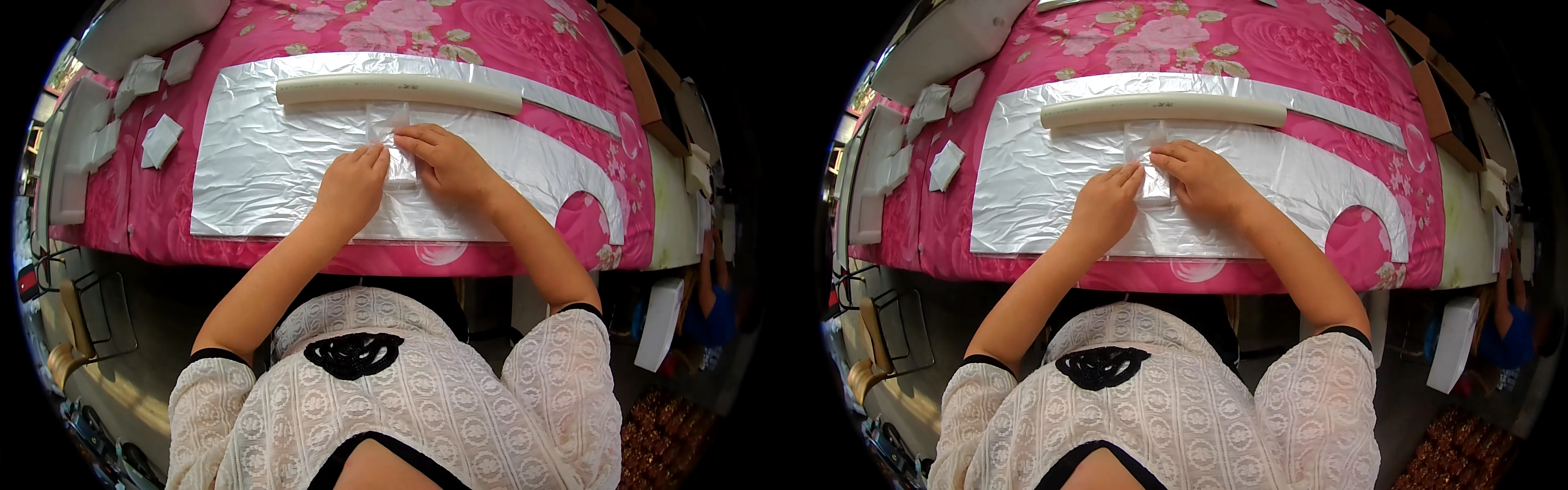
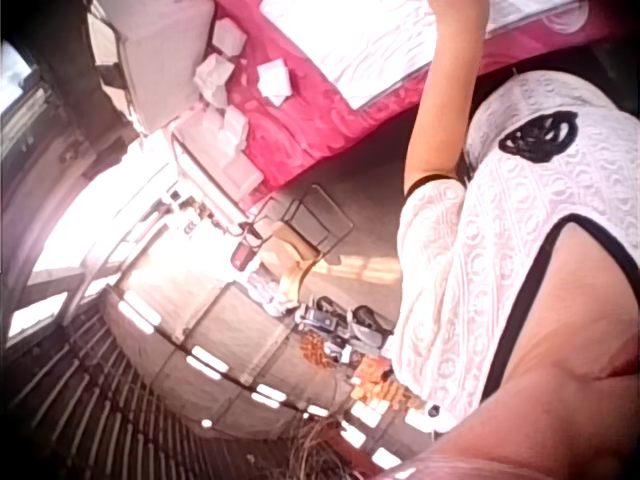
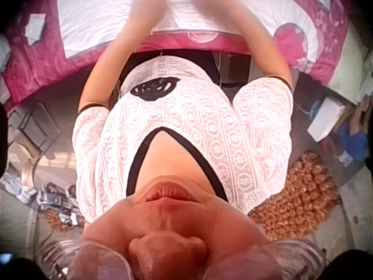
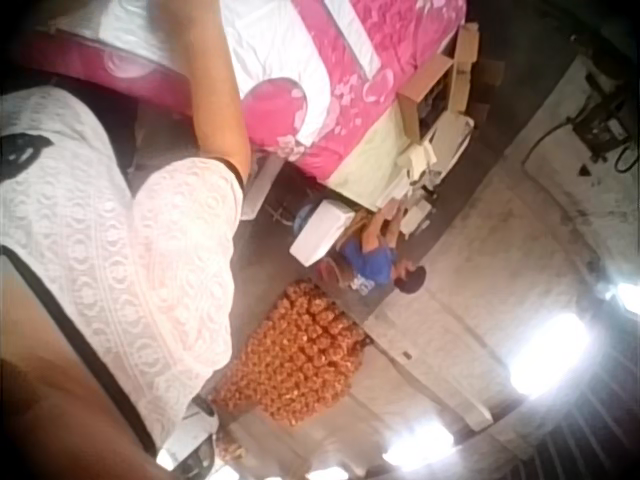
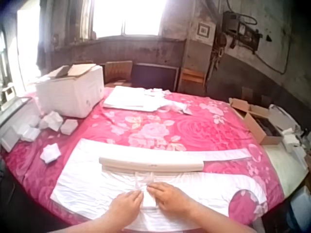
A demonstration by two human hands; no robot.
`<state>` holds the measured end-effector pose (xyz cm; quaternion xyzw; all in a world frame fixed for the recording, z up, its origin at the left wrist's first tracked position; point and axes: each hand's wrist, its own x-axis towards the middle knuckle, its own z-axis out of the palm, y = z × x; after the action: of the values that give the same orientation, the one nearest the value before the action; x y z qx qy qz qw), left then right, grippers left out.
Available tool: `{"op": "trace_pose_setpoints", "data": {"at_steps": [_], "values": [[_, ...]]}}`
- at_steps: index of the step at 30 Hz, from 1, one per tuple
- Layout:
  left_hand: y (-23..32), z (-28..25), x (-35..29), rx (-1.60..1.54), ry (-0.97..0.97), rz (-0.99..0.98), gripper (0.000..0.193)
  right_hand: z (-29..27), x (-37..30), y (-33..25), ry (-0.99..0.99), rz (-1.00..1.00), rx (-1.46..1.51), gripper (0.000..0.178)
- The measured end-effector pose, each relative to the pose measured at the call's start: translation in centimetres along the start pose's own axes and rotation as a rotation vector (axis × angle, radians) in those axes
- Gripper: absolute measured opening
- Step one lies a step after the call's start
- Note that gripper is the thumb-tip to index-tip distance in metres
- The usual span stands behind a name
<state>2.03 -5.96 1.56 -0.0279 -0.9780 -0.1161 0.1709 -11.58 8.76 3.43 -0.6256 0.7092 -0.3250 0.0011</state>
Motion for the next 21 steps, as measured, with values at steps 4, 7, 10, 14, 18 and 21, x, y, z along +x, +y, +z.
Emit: {"op": "trace_pose_setpoints", "data": {"at_steps": [4, 7, 10, 14, 18, 21], "values": [[-0.8, -0.6, -0.3, -0.078, 0.036, 0.112, 0.036, -0.1, -0.1, -0.2, -0.037, 0.04, 0.036, 0.04], [0.3, -2.0, -2.1, -0.211, 0.079, 0.174, 0.039, 0.4, -1.7, -0.9, -0.028, -0.019, 0.09, 0.035], [0.7, -2.9, -4.2, -0.318, 0.048, 0.176, 0.044, 1.1, -3.1, -3.0, -0.012, -0.05, 0.114, 0.03], [1.3, -3.0, -4.2, -0.444, 0.036, -0.007, 0.043, 1.2, -3.7, -3.6, 0.004, 0.187, 0.167, 0.016], [1.2, -2.5, -2.4, -0.605, -0.118, -0.487, 0.045, 0.1, -1.5, -4.1, -0.045, 0.752, 0.445, 0.017], [0.5, -2.7, -0.4, -0.603, -0.092, -0.598, 0.055, -0.3, 0.1, -3.3, -0.198, 0.937, 0.472, 0.024]]}}
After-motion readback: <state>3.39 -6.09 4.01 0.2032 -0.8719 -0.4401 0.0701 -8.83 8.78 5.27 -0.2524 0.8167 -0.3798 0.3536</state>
